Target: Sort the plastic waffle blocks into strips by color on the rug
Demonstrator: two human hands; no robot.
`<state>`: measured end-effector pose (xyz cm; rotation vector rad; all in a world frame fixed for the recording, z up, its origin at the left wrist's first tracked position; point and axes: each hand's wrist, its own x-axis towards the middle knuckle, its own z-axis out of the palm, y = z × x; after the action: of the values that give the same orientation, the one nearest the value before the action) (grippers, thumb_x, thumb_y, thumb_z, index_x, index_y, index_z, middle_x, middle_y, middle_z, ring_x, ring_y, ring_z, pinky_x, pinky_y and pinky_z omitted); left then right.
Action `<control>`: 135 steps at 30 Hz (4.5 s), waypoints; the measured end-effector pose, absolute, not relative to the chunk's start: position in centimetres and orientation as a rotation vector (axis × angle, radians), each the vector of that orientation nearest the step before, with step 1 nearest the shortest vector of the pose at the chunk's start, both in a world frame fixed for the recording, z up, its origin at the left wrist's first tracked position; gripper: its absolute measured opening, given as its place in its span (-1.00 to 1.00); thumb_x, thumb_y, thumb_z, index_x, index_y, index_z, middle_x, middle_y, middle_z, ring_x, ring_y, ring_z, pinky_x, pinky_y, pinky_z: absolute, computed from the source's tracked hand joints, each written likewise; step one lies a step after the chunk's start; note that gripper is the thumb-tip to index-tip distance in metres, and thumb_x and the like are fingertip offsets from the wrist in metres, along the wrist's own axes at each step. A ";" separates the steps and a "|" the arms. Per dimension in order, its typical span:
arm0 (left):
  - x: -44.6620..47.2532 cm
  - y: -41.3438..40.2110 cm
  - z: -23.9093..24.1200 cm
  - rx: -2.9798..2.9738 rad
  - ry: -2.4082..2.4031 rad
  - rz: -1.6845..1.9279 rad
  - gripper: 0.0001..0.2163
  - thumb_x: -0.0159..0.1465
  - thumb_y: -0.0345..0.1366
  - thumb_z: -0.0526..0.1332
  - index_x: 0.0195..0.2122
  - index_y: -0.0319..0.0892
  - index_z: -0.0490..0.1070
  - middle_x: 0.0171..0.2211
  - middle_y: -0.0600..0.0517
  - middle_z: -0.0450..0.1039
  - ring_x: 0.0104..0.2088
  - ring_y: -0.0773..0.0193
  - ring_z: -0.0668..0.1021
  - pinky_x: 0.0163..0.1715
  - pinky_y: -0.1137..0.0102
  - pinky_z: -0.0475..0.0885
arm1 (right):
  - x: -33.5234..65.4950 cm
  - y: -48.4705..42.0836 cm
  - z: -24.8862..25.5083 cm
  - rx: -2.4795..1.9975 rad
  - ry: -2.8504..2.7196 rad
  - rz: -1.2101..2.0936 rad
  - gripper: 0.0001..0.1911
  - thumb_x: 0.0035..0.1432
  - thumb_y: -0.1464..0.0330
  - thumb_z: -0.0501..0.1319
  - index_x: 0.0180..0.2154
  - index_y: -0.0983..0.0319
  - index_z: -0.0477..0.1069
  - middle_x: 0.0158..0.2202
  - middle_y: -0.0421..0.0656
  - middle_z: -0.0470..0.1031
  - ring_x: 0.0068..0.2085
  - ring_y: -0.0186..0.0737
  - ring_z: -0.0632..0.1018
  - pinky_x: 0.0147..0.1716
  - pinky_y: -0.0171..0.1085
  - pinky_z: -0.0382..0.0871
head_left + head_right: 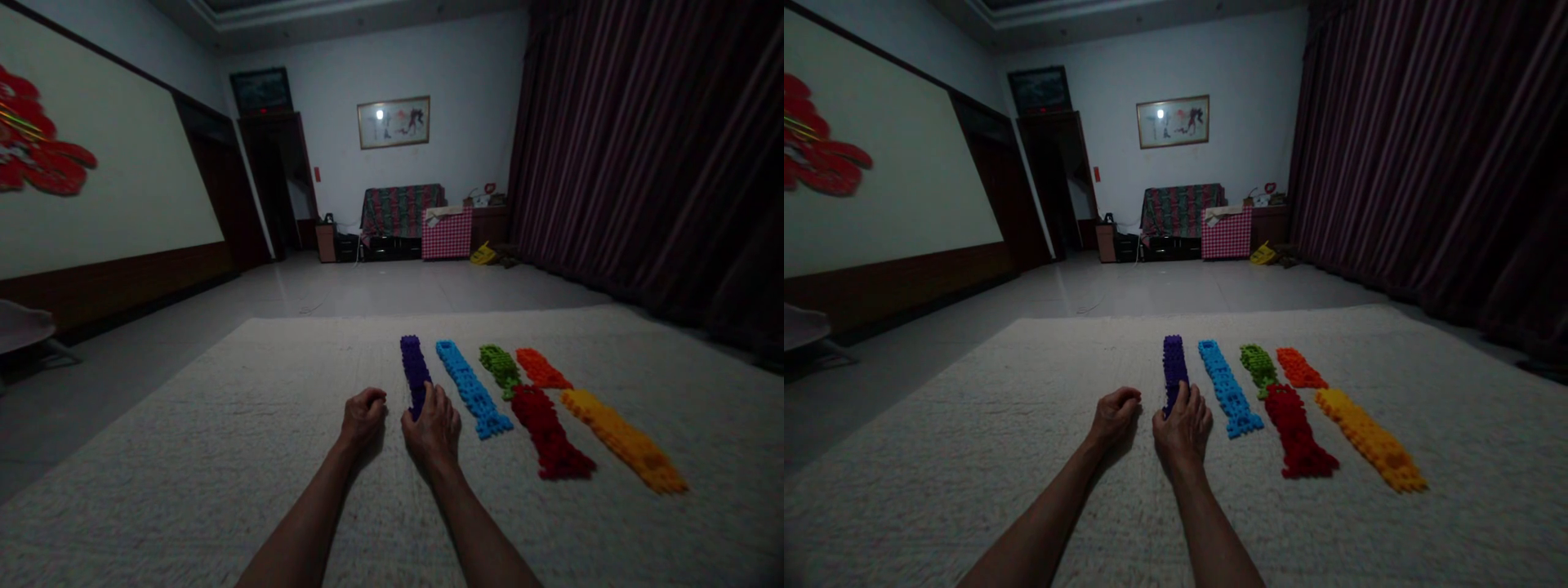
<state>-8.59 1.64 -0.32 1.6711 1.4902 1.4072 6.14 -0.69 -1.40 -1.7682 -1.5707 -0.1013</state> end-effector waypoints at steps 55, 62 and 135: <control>-8.2 1.4 -0.1 1.700 1.561 1.318 -0.74 0.15 -0.32 0.10 -0.28 -0.19 0.58 -0.34 -0.04 0.63 -0.28 0.19 0.61 -0.22 0.35 0.44 | 7.1 1.1 -1.6 -1.718 -1.618 -0.039 -0.39 0.16 0.33 0.13 0.24 0.32 0.19 0.22 0.11 0.35 0.23 0.02 0.36 0.17 -0.03 0.18; -8.3 0.5 -0.1 1.654 1.518 1.334 -0.76 0.16 -0.32 0.11 -0.29 -0.19 0.57 -0.32 -0.03 0.62 -0.27 0.21 0.60 -0.20 0.36 0.44 | 7.3 0.9 -1.6 -1.696 -1.626 -0.012 -0.38 0.16 0.31 0.13 0.24 0.32 0.17 0.22 0.10 0.34 0.23 0.03 0.36 0.15 -0.01 0.23; -8.3 0.6 -0.1 1.552 1.478 1.334 -0.75 0.15 -0.39 0.12 -0.26 -0.22 0.58 -0.33 -0.03 0.62 -0.30 0.25 0.61 -0.24 0.40 0.46 | 7.5 0.3 -1.5 -1.664 -1.689 -0.016 -0.35 0.12 0.29 0.16 0.22 0.34 0.18 0.21 0.11 0.34 0.20 0.07 0.38 0.15 0.01 0.26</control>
<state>-8.29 0.56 -0.11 1.5523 1.4785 1.3337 7.48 0.30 -1.55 -1.6638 -1.6886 -0.0161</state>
